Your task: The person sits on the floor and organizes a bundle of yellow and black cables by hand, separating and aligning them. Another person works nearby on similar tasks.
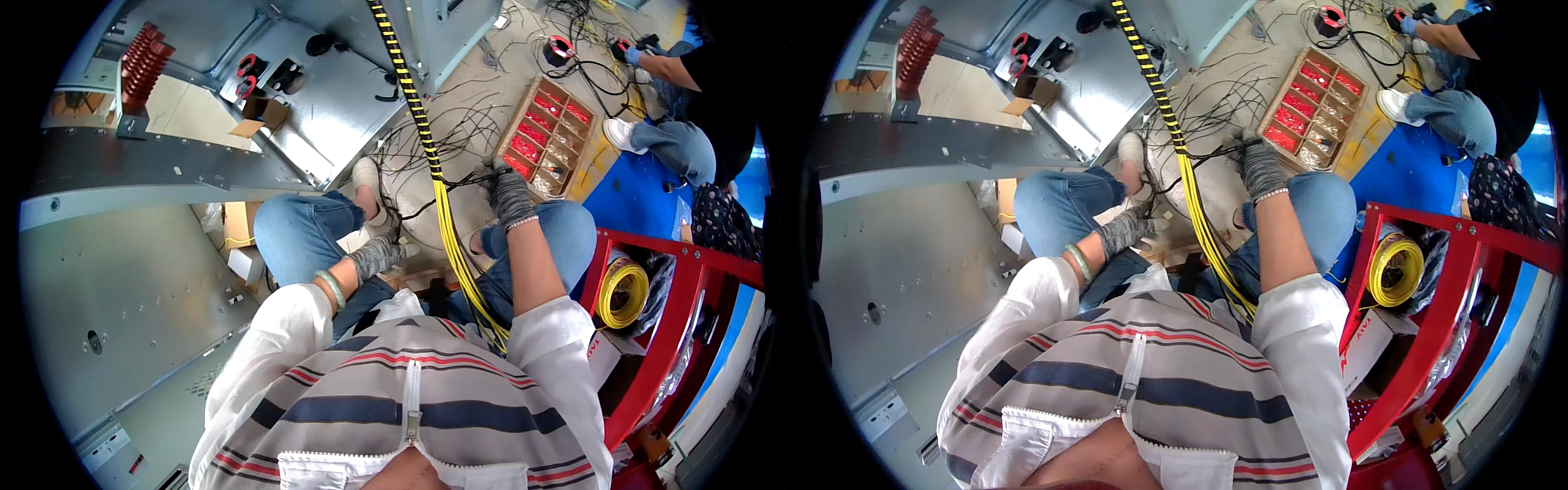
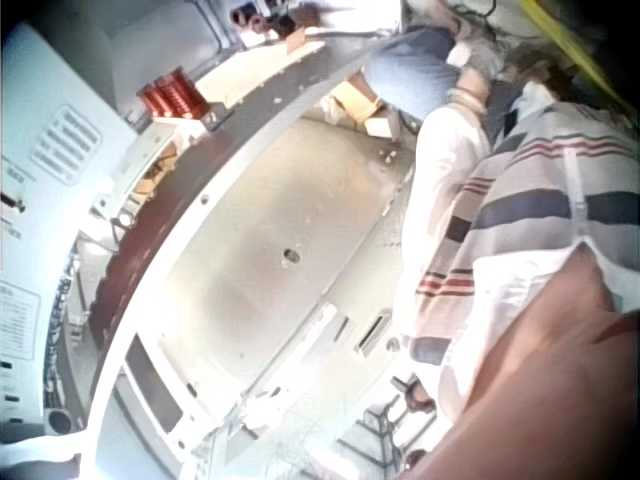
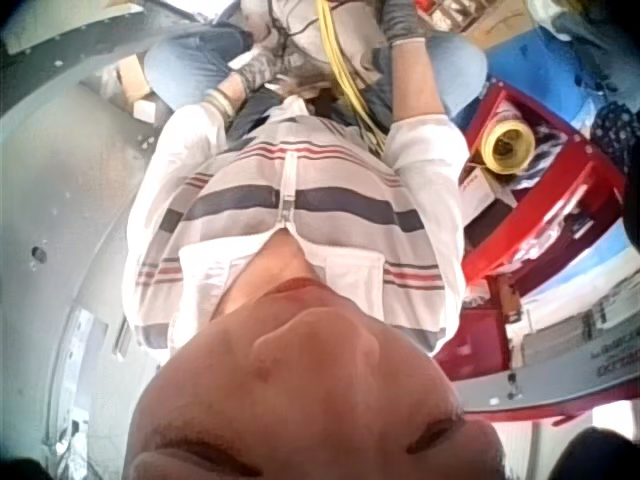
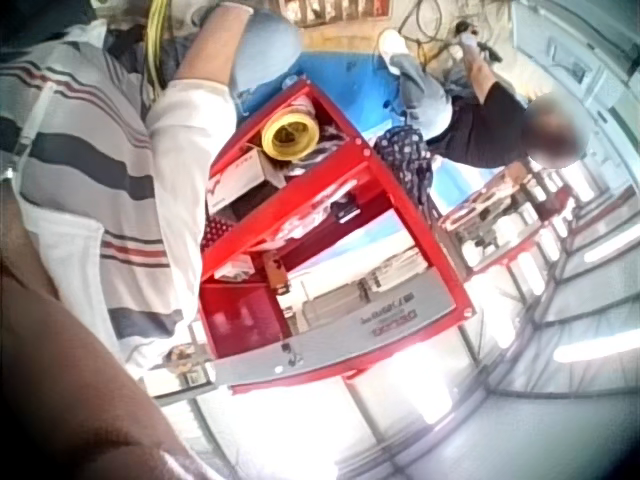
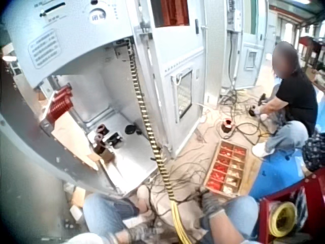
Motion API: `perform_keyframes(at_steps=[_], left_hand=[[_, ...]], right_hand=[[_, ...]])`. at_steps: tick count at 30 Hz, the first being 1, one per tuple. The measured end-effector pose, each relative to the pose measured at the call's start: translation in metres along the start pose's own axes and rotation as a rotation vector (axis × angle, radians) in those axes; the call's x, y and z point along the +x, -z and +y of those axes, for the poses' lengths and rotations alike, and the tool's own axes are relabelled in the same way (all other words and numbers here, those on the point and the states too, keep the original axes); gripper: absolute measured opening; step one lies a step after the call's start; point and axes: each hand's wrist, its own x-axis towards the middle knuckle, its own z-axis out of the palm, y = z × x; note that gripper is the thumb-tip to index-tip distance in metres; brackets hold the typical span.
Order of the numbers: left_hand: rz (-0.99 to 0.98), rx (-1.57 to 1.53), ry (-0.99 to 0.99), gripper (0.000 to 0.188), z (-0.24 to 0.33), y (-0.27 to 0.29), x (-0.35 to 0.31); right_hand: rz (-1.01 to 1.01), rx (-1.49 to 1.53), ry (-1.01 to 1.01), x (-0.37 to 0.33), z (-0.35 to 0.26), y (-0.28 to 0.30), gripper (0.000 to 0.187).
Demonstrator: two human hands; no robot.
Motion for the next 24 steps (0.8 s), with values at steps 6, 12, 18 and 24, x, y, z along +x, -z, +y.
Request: perform_keyframes(at_steps=[6,12,18,24], left_hand=[[0.153,-0.687,-0.105,0.033,0.005,0.107,-0.071],[0.671,-0.73,-0.057,0.023,-0.081,0.249,-0.194],[1.076,-0.571,0.165,0.023,-0.188,0.255,-0.215],[1.223,-0.542,0.143,0.024,-0.189,0.24,-0.149]], right_hand=[[0.243,0.034,0.06,0.021,0.004,0.034,0.029],[0.274,-0.005,0.1,0.028,0.003,0.018,0.029],[-0.131,-0.232,0.177,0.017,0.011,-0.005,0.02],[-0.436,-0.328,-0.01,-0.04,0.003,-0.008,0.036]])
